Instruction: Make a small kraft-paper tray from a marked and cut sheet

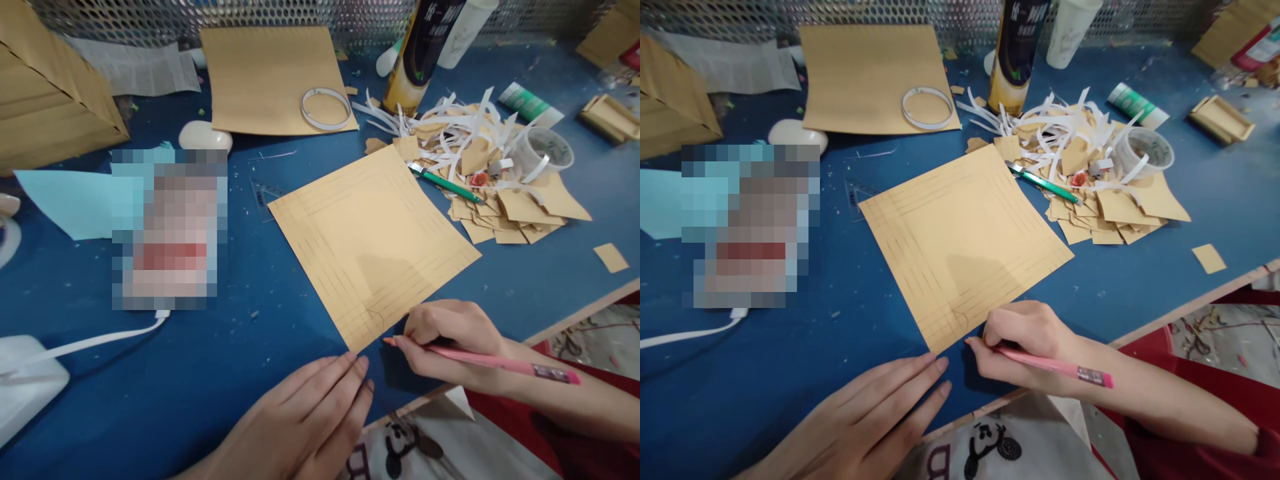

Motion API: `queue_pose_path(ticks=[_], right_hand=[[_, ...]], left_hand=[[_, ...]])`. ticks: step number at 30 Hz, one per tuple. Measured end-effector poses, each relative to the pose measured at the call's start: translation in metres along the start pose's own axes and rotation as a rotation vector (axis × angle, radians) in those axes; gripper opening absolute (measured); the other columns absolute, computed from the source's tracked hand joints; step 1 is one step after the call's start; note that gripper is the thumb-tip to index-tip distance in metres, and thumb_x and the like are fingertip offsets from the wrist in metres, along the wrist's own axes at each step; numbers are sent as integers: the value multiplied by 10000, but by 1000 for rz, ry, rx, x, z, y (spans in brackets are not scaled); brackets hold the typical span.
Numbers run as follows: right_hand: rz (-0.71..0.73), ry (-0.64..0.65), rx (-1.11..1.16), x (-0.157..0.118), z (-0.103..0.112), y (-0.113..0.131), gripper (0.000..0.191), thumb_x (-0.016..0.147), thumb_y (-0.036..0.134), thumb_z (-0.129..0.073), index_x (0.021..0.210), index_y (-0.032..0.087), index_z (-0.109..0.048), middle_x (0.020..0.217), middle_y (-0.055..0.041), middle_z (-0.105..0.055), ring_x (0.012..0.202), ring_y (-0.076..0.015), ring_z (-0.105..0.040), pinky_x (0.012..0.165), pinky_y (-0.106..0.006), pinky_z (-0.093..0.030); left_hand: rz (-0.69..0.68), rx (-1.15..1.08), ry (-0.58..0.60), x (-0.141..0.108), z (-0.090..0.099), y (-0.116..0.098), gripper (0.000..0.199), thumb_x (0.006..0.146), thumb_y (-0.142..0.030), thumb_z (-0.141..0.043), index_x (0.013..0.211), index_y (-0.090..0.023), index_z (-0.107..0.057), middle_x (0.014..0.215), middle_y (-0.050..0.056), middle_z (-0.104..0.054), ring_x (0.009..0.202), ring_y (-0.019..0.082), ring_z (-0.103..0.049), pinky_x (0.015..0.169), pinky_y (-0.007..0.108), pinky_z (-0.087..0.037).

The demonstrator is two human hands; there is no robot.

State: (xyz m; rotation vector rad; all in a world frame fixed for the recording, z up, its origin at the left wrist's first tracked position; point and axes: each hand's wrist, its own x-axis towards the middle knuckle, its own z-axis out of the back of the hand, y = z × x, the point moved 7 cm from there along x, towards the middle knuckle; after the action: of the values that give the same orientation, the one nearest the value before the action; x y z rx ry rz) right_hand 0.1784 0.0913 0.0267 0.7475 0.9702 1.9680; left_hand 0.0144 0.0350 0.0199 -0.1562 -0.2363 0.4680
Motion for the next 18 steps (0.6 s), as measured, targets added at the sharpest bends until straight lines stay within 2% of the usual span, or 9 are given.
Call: queue_pose_path(ticks=[2,4,7,9,11,14,18], right_hand=[[9,-21,55,-1,1,3,263,808,68,-623,703,221,-436,573,53,-479,489,-85,-466,456,-224,-359],[-21,-120,126,-2,9,3,242,807,71,-630,717,223,-464,589,41,-542,505,-99,-527,458,-230,-389],[-144,-342,165,-6,34,-5,159,834,122,-643,773,228,-541,648,18,-639,534,-122,-587,470,-246,-444],[-242,-444,142,-7,55,-15,56,872,204,-628,825,228,-607,721,-9,-689,548,-129,-607,476,-255,-479],[-330,-491,77,-6,77,-26,91,887,299,-617,865,227,-669,824,-42,-719,648,-154,-657,564,-279,-538],[-465,-544,0,-7,105,-45,188,838,390,-669,962,252,-704,1017,-52,-717,942,-224,-675,811,-352,-561],[-550,-507,242,-3,113,-64,243,814,406,-683,1014,267,-681,1145,-53,-683,1067,-262,-643,902,-418,-543]], left_hand=[[-2,4,1,-1,-2,0,409,931,-192,-330,1234,-256,-596,1352,-63,-537,1286,101,-392,1071,247,-307],[-14,10,1,-1,-3,0,399,944,-193,-323,1227,-251,-598,1365,-50,-527,1293,109,-388,1075,253,-303],[-36,10,4,0,-2,-1,377,974,-235,-310,1193,-227,-616,1368,-4,-529,1305,142,-389,1098,276,-277],[-44,18,-2,1,1,-2,386,987,-251,-293,1177,-211,-626,1344,19,-552,1296,163,-407,1104,290,-272],[-47,30,-19,2,4,-2,397,991,-233,-279,1175,-205,-629,1311,21,-579,1272,165,-437,1095,290,-286],[-52,38,-62,4,7,-3,382,985,-198,-297,1175,-197,-629,1263,20,-613,1230,161,-477,1075,283,-310],[-75,61,-114,5,10,-4,368,979,-167,-315,1174,-186,-626,1219,29,-639,1184,168,-514,1056,291,-329]])
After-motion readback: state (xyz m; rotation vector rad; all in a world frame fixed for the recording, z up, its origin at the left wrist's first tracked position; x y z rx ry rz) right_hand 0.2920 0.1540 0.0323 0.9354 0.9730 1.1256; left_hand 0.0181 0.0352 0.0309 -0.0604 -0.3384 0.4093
